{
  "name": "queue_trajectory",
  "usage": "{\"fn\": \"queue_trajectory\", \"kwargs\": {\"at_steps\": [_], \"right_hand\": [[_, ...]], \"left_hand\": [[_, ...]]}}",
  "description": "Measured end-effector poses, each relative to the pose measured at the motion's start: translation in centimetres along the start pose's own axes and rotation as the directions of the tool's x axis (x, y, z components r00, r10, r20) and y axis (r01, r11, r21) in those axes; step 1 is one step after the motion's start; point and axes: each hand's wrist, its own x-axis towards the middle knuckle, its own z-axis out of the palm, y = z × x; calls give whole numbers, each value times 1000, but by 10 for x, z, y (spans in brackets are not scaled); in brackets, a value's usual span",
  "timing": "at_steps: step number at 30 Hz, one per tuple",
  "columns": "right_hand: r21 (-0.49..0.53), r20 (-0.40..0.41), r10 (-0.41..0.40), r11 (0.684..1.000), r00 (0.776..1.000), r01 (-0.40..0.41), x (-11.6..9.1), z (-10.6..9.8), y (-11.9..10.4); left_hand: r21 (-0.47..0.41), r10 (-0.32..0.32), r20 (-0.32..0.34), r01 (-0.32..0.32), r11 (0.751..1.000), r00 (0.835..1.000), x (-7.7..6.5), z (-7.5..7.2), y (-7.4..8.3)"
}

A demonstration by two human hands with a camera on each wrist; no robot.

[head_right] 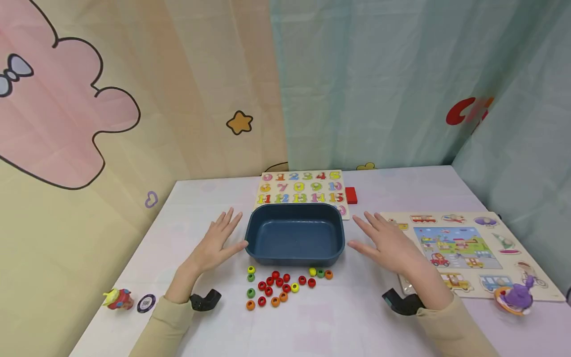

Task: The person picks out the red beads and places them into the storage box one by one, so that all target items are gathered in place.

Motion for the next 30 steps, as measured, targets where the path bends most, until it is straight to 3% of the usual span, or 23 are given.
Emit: {"fn": "queue_trajectory", "kwargs": {"at_steps": [2,4,6,8,10,12,15,19,26,30], "right_hand": [[49,-6,-27,998,1000,27,-4,-5,-9],[101,-16,-56,993,998,57,-7,-7,-18],[190,-14,-107,976,994,108,-9,-6,-25],[303,8,-192,936,981,181,-10,-1,-30],[418,40,-279,877,959,238,-8,8,-34],[519,68,-352,812,933,269,-5,18,-38],[599,78,-403,751,912,280,0,34,-44],[634,51,-397,721,916,277,4,54,-51],[625,42,-308,751,950,216,4,76,-56],[615,46,-292,762,955,203,3,89,-57]], "left_hand": [[-184,6,4,-5,983,1000,1,3,2],[-385,10,8,-6,923,1000,2,6,3],[-575,18,6,-11,818,1000,3,11,6],[-740,22,16,-3,673,1000,4,15,9],[-838,22,32,15,546,999,4,19,12],[-882,12,59,46,470,998,3,23,17],[-895,-2,96,87,438,995,0,27,21],[-911,-9,124,117,395,992,-1,32,20],[-922,-31,157,158,355,987,2,49,8],[-925,-39,142,146,350,989,3,56,2]]}}
